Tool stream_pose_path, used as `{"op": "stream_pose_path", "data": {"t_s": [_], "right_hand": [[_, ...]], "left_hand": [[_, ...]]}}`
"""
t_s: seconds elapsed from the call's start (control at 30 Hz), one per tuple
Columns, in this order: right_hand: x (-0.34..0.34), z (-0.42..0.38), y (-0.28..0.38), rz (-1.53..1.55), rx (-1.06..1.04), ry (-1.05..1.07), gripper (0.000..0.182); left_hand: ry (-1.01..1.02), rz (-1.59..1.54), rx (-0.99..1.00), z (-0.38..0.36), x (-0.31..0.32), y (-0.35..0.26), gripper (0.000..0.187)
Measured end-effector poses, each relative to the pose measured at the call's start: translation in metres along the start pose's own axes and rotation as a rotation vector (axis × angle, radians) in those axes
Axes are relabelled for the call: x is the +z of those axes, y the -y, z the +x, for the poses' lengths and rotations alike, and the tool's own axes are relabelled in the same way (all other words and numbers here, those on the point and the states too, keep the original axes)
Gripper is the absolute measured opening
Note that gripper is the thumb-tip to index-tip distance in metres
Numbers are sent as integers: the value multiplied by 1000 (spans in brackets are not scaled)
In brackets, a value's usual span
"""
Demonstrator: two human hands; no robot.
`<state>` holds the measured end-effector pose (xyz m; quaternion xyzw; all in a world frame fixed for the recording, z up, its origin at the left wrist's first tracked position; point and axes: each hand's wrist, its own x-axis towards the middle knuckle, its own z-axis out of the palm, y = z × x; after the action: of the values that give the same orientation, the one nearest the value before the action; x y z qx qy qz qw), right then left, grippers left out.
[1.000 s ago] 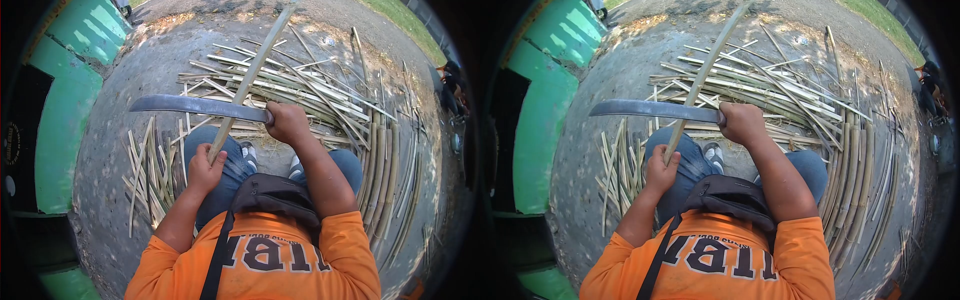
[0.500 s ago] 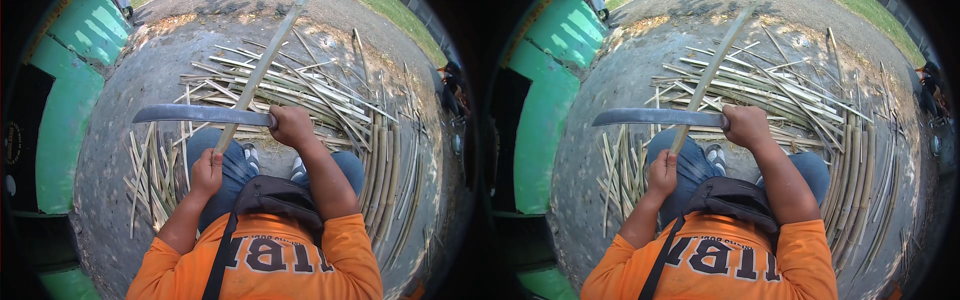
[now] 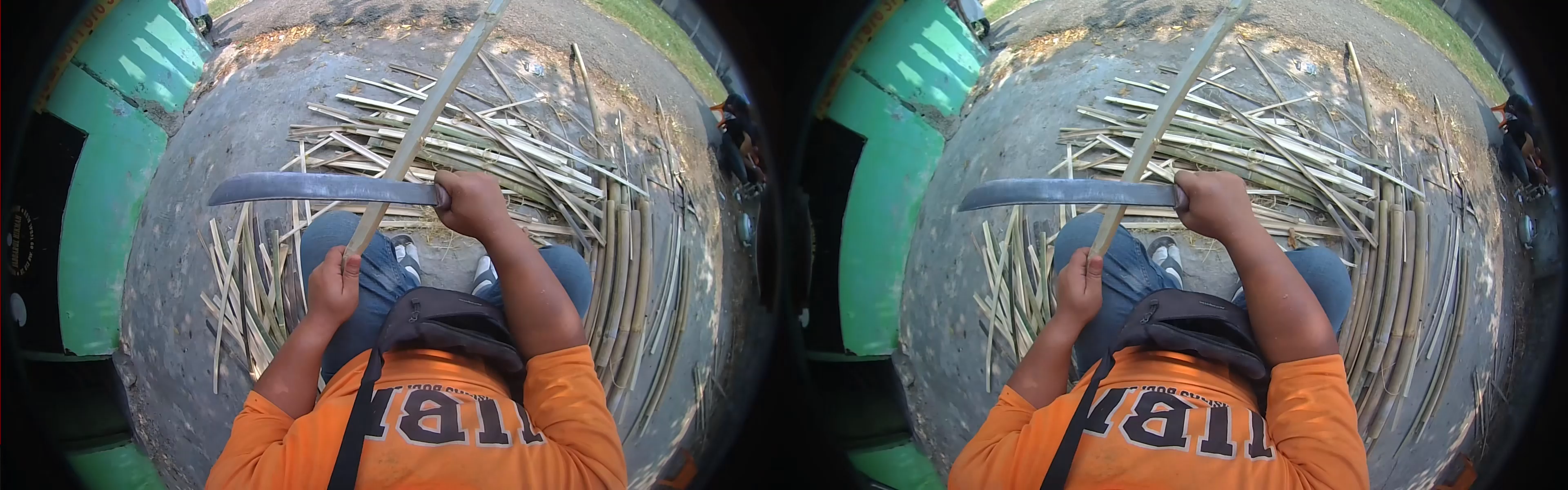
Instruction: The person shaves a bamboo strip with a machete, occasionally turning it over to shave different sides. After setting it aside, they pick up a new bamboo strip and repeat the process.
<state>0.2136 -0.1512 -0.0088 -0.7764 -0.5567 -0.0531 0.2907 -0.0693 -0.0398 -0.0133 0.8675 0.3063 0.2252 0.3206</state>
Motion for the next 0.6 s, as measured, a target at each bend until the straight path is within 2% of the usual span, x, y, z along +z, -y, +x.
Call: {"op": "stream_pose_path", "data": {"t_s": [0.07,0.17,0.2,0.3,0.43,0.47,0.57,0.6], "right_hand": [[-6,2,0,-72,-24,35,11],[2,6,-29,34,218,-69,10],[-3,9,-32,96,260,-30,11],[-10,6,-28,26,201,-102,12],[-8,-1,-12,105,168,-60,11],[-3,-2,-9,69,96,-100,10],[-3,-2,1,-32,-41,-16,11],[-6,-1,1,-68,-20,-18,12]], "left_hand": [[-4,19,16,0,2,3,44],[-20,32,32,-2,2,7,45],[-31,31,43,0,2,7,45],[-12,41,8,0,1,3,46],[5,23,-4,-2,0,0,45],[2,31,5,-2,1,0,45],[2,36,27,-1,3,1,44],[3,36,31,-1,3,1,44]]}}
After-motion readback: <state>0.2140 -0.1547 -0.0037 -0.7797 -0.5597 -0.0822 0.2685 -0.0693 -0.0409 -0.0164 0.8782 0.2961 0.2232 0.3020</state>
